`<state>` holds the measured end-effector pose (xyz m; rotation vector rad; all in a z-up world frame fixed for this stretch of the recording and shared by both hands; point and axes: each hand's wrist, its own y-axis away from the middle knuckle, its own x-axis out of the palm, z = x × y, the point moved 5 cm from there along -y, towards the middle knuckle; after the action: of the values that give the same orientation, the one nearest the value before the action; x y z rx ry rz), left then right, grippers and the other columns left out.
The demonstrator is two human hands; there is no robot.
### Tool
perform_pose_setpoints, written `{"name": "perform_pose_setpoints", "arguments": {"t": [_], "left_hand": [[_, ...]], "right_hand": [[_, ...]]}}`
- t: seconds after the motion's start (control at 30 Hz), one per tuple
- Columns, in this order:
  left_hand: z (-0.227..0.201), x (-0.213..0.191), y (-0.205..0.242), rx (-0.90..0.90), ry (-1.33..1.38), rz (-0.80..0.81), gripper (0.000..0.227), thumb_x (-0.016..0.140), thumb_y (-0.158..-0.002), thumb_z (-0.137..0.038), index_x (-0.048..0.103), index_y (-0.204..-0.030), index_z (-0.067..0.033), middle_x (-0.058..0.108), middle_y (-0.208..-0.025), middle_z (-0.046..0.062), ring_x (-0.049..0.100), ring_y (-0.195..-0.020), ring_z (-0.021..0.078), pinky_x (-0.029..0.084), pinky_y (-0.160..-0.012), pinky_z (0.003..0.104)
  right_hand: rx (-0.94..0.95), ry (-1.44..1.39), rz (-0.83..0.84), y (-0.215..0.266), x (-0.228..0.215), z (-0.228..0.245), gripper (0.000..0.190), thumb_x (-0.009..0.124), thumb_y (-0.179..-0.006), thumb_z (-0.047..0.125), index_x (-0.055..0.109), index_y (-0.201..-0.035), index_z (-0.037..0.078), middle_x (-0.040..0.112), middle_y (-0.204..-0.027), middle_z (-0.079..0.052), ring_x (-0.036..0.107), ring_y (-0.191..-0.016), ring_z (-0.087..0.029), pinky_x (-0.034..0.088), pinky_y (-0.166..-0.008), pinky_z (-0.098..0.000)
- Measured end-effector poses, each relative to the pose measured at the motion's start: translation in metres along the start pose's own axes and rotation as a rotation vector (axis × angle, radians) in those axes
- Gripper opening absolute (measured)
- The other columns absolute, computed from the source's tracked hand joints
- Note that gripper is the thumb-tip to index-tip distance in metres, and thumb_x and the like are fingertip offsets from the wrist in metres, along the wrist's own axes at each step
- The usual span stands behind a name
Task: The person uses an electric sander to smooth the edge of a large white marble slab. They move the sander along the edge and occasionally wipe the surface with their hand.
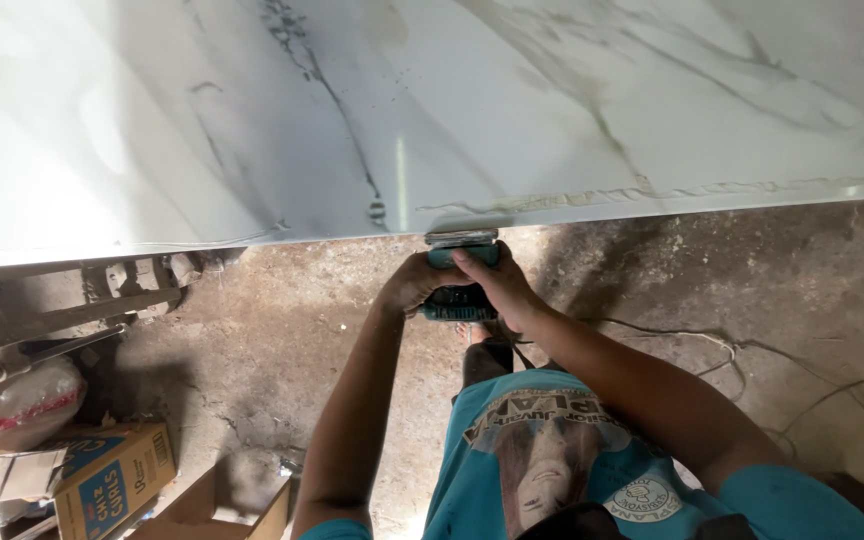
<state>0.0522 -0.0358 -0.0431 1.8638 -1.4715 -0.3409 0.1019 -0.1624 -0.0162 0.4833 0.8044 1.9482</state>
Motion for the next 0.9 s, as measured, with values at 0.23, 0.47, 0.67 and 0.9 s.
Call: {"name": "perform_pose_setpoints", "arguments": {"t": [0.23,0.47,0.67,0.9], "left_hand": [[0.014,0.09,-0.04,-0.016,-0.021,0.066,0.069,0.1,-0.063,-0.031,0.072,-0.111,0.01,0.07,-0.103,0.025,0.067,-0.106,0.0395,0.05,-0.095,0.053],[0.01,0.216,-0.059,-0.034,-0.132,0.044,0.082,0.096,-0.065,-0.043,0.068,-0.122,0.0082,0.066,-0.117,0.029,0.057,-0.121,0.048,0.043,-0.104,0.06],[0.013,0.334,-0.093,-0.104,-0.188,0.02,0.085,0.096,-0.063,-0.043,0.067,-0.12,0.0122,0.068,-0.112,0.031,0.063,-0.114,0.0478,0.047,-0.098,0.056],[0.036,0.451,-0.143,-0.112,-0.133,0.038,0.084,0.099,-0.055,-0.043,0.071,-0.112,0.013,0.069,-0.103,0.029,0.067,-0.104,0.0424,0.051,-0.088,0.053]], "right_hand": [[-0.053,0.085,0.102,0.027,-0.088,0.036,0.133,0.068,-0.087,0.074,0.0,-0.154,-0.018,0.019,-0.155,-0.045,0.024,-0.145,-0.063,0.021,-0.113,-0.0801],[-0.07,0.113,0.121,0.017,-0.219,0.02,0.127,0.067,-0.089,0.074,0.008,-0.155,-0.017,0.021,-0.155,-0.043,0.025,-0.144,-0.062,0.018,-0.113,-0.0809],[0.013,0.103,0.122,0.019,-0.341,0.024,0.132,0.07,-0.083,0.077,0.008,-0.157,-0.013,0.017,-0.158,-0.042,0.021,-0.147,-0.06,0.014,-0.115,-0.0812],[0.031,0.082,0.01,0.03,-0.459,0.036,0.127,0.075,-0.08,0.073,0.017,-0.157,-0.011,0.022,-0.158,-0.041,0.024,-0.148,-0.058,0.013,-0.117,-0.0796]]}}
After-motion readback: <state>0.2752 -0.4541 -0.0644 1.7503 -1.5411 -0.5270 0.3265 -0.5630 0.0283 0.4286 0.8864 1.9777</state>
